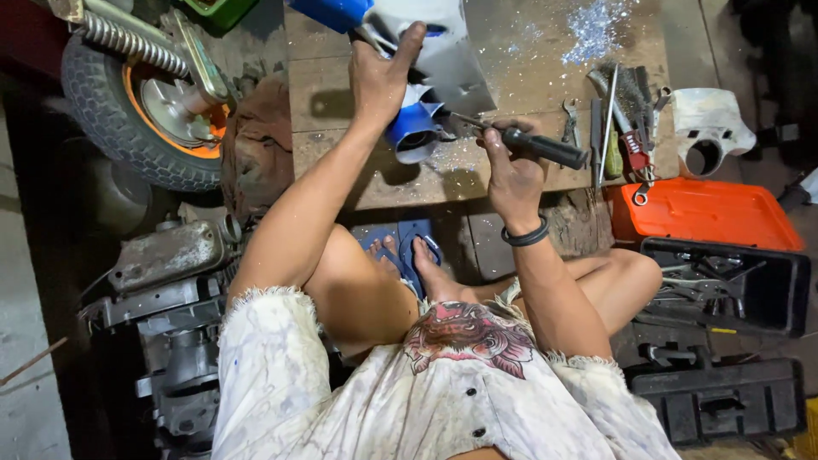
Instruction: The person sits on the floor and uses a hammer to scrape blue paint off a white plastic motorcycle part. They repeatedly strike the surface with the hammer's head to remove the paint, occasionally rotating the part to access different areas.
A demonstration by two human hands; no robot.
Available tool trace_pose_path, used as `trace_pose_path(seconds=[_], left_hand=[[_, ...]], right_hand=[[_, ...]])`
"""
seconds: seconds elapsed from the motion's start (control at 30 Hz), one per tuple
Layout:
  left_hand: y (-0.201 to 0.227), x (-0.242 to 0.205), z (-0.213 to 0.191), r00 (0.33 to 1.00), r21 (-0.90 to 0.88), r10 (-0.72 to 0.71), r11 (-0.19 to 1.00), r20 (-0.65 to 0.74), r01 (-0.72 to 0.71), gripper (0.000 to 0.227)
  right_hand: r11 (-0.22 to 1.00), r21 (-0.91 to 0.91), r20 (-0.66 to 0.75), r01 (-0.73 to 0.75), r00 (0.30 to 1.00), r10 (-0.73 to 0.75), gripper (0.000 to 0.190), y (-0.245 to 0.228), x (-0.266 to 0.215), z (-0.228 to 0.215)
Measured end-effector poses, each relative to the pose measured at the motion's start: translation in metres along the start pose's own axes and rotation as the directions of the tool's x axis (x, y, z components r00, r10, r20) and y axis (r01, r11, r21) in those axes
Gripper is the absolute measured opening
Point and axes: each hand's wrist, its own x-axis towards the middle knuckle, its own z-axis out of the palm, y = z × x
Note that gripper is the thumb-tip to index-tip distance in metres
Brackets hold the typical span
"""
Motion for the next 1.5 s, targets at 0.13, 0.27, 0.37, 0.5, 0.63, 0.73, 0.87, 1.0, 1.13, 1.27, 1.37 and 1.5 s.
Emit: trace_pose_path(seconds=[0.13,0.27,0.37,0.5,0.63,0.73,0.87,1.0,1.13,1.27,1.37,1.5], left_hand=[[-0.004,-0.001,-0.006,0.981,-0.085,0.184,0.978,-0.063,-0.189,0.054],[-0.008,0.002,-0.008,0.984,-0.145,0.130,0.978,-0.119,-0.146,0.049],[-0.010,0.003,-0.012,0.988,-0.229,-0.038,0.973,-0.152,0.002,0.060],[-0.020,0.006,-0.015,0.981,-0.297,0.135,0.939,-0.136,-0.170,0.044],[-0.020,0.002,-0.017,0.977,-0.278,0.193,0.937,-0.096,-0.212,0.045],[-0.019,0.001,-0.016,0.960,-0.277,0.263,0.919,-0.099,-0.280,0.043],[-0.023,0.001,-0.014,0.973,-0.209,0.203,0.952,-0.107,-0.221,0.057],[-0.021,0.000,-0.014,0.974,-0.207,0.199,0.954,-0.107,-0.218,0.054],[-0.011,-0.006,-0.018,0.974,-0.227,0.212,0.948,-0.075,-0.224,0.044],[-0.015,-0.002,-0.015,0.964,-0.276,0.249,0.924,-0.091,-0.265,0.043],[-0.025,0.004,-0.013,0.969,-0.230,0.225,0.942,-0.106,-0.244,0.051],[-0.019,0.000,-0.013,0.974,-0.250,0.202,0.942,-0.104,-0.223,0.045]], right_hand=[[0.992,-0.092,-0.002,0.090,0.996,-0.090,0.014,0.001,0.002,0.012],[0.990,-0.132,0.041,0.047,0.998,-0.042,0.011,0.002,-0.001,0.023],[0.994,-0.100,0.043,0.046,0.998,-0.041,0.012,0.013,-0.001,0.030],[0.975,-0.161,0.097,0.151,0.986,-0.136,0.007,-0.003,0.007,0.039],[0.968,-0.120,0.100,0.221,0.973,-0.209,0.008,0.005,0.008,0.049],[0.958,-0.145,0.132,0.248,0.964,-0.230,0.007,0.005,0.011,0.055],[0.941,-0.134,0.129,0.312,0.947,-0.295,0.005,0.010,0.011,0.060],[0.933,-0.124,-0.048,0.337,0.938,-0.344,0.008,0.015,0.012,0.065],[0.947,-0.163,0.098,0.278,0.959,-0.265,0.013,0.016,0.011,0.064],[0.940,-0.058,-0.026,0.336,0.941,-0.338,0.005,0.022,0.011,0.070],[0.957,-0.179,0.101,0.226,0.972,-0.211,0.011,0.019,0.013,0.066],[0.941,-0.038,-0.072,0.337,0.938,-0.339,0.011,0.019,0.011,0.072]])
